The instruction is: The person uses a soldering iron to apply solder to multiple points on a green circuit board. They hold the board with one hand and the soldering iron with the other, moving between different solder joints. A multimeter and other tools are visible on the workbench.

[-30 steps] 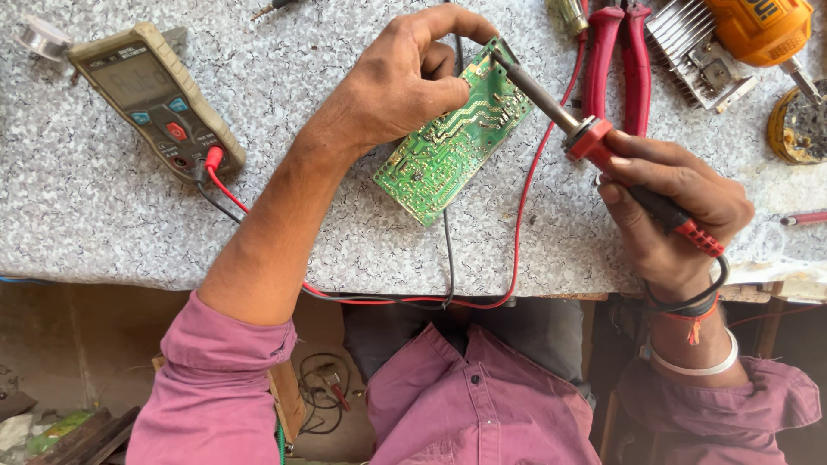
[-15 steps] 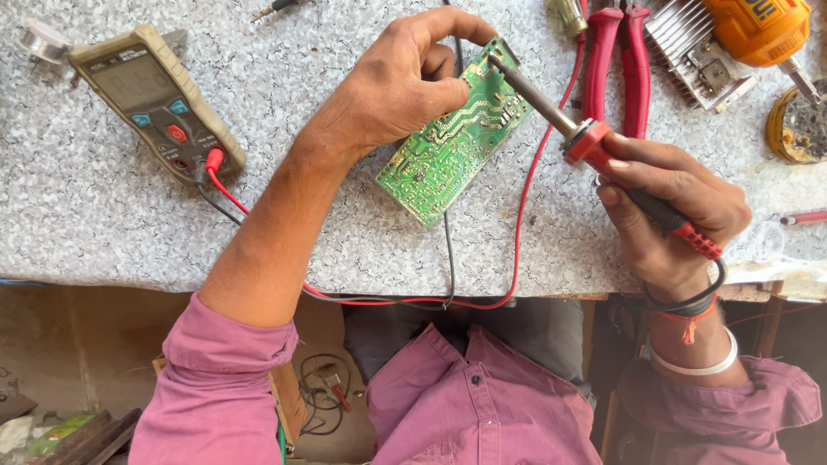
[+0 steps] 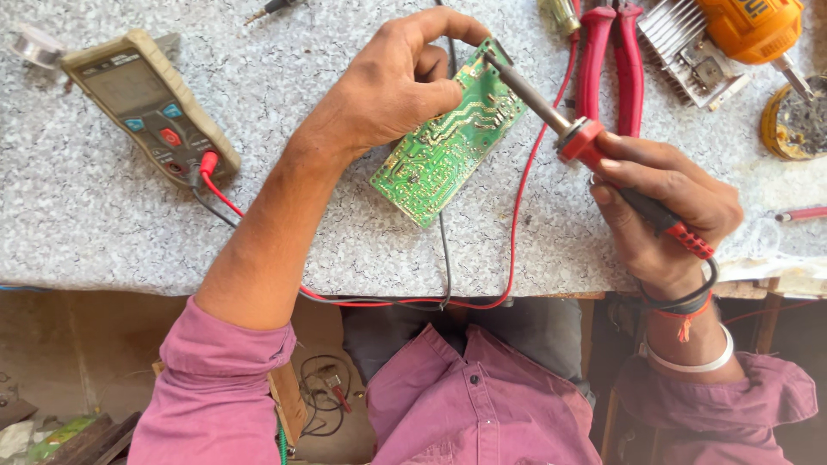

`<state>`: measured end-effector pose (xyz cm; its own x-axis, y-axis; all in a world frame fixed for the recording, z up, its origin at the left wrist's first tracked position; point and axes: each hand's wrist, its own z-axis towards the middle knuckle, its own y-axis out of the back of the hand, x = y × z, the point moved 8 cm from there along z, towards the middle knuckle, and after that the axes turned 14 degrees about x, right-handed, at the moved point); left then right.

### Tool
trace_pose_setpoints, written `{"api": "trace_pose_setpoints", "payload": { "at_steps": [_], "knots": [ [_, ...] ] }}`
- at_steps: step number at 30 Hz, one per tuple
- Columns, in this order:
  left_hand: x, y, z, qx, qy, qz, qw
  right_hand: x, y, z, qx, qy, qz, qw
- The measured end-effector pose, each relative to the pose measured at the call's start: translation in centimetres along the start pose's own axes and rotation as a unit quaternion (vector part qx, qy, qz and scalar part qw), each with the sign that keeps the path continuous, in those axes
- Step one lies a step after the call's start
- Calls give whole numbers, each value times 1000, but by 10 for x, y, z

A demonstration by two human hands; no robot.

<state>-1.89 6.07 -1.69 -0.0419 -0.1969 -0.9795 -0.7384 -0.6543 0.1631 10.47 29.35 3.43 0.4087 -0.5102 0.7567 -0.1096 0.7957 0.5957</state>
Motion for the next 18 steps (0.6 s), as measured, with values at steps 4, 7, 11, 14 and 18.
{"api": "trace_pose_setpoints", "payload": {
  "at_steps": [4,7,11,14,18],
  "knots": [
    [1,1,-1,-3,6,-10,1000,1,0,1,1,5,5,1000],
    [0,1,-1,-6,-1,-3,1000,2,1,1,-3,3,6,1000],
    [-1,1,0,-5,-6,1,1000,1,1,1,-4,-3,8,1000],
    [2,1,1,-6,13,4,1000,1,2,0,-3,0,5,1000],
    [-1,2,-1,-8,-1,-3,1000,-1,2,0,-12,-9,16,1000]
  ]
}}
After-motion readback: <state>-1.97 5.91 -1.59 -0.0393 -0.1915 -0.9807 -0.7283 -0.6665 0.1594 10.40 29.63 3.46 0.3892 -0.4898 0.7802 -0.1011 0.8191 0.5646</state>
